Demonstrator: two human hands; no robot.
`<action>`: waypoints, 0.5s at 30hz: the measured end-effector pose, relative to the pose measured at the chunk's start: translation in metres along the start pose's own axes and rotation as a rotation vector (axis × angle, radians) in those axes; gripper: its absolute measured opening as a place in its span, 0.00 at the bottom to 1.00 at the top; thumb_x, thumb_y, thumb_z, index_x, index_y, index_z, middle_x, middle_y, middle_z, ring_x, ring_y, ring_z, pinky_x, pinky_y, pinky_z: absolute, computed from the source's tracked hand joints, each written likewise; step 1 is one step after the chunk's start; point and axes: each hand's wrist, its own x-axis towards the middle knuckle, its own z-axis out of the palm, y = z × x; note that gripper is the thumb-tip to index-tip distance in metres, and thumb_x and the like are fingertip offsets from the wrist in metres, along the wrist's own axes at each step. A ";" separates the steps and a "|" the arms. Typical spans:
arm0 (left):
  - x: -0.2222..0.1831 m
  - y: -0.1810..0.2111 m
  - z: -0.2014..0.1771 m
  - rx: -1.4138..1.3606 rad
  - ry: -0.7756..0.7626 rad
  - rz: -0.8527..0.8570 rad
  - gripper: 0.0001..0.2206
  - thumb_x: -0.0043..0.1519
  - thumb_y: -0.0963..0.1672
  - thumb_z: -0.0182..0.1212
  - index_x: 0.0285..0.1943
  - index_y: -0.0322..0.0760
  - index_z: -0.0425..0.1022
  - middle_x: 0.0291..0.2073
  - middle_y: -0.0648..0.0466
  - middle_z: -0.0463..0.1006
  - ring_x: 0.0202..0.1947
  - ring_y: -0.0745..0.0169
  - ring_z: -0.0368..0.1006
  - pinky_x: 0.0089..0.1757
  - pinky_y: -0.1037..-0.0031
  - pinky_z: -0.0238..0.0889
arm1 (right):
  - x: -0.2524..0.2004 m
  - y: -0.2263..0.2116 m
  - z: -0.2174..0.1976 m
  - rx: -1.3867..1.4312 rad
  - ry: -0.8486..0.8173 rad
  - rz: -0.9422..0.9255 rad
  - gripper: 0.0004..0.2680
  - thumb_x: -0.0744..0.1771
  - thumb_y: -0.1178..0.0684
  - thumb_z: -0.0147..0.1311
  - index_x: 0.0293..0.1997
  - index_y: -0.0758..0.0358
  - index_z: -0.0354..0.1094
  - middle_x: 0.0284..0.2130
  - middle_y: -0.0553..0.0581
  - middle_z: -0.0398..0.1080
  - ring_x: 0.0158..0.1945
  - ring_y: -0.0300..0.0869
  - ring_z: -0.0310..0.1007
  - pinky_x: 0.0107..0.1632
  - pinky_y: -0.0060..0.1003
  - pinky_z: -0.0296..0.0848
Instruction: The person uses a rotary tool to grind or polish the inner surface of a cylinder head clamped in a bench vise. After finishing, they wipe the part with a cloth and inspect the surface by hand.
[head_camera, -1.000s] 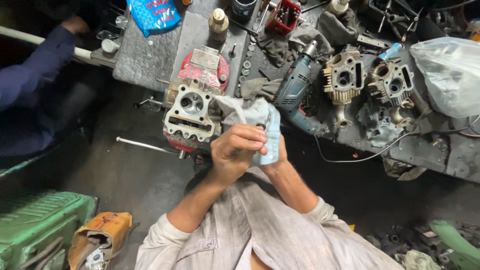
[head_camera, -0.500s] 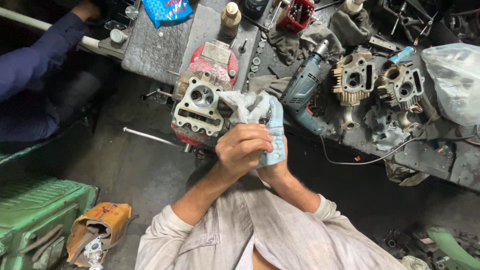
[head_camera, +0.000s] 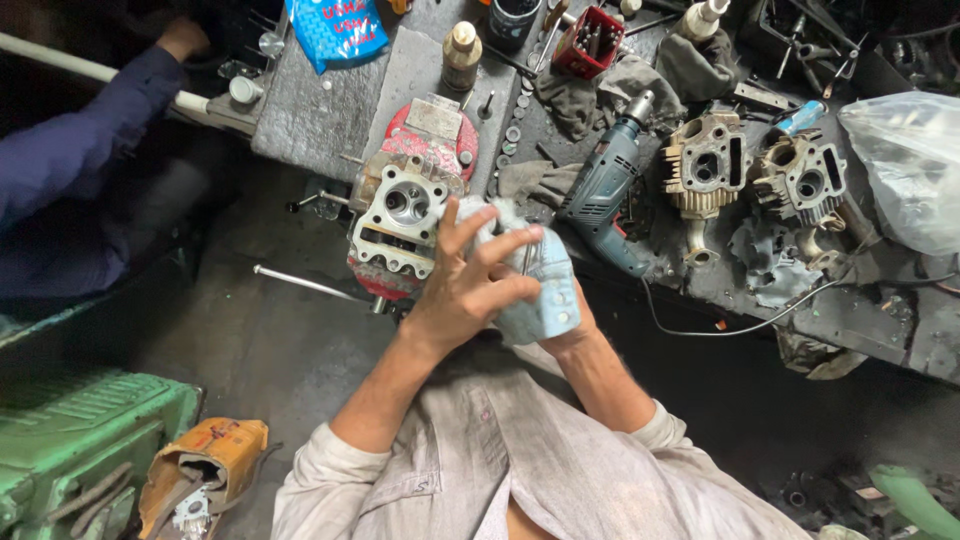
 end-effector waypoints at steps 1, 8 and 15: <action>0.000 -0.001 -0.003 -0.009 -0.054 0.006 0.08 0.57 0.39 0.69 0.37 0.52 0.79 0.65 0.62 0.70 0.69 0.48 0.55 0.71 0.48 0.41 | -0.001 -0.004 0.002 -0.061 -0.005 -0.033 0.22 0.66 0.52 0.52 0.69 0.61 0.54 0.61 0.60 0.66 0.59 0.45 0.75 0.58 0.40 0.77; 0.023 0.021 -0.049 -0.301 -0.264 -0.102 0.13 0.53 0.43 0.72 0.47 0.44 0.81 0.62 0.53 0.72 0.61 0.49 0.68 0.59 0.58 0.63 | -0.017 -0.024 -0.015 -0.568 -0.138 -0.180 0.15 0.71 0.58 0.53 0.66 0.71 0.65 0.49 0.61 0.74 0.46 0.45 0.74 0.46 0.41 0.73; 0.057 0.001 -0.076 -0.217 -0.324 0.045 0.13 0.56 0.42 0.73 0.49 0.37 0.81 0.40 0.54 0.81 0.39 0.54 0.77 0.39 0.66 0.71 | -0.016 -0.048 0.004 -1.277 -0.326 -0.475 0.09 0.71 0.55 0.51 0.53 0.69 0.72 0.42 0.57 0.77 0.42 0.41 0.74 0.48 0.36 0.73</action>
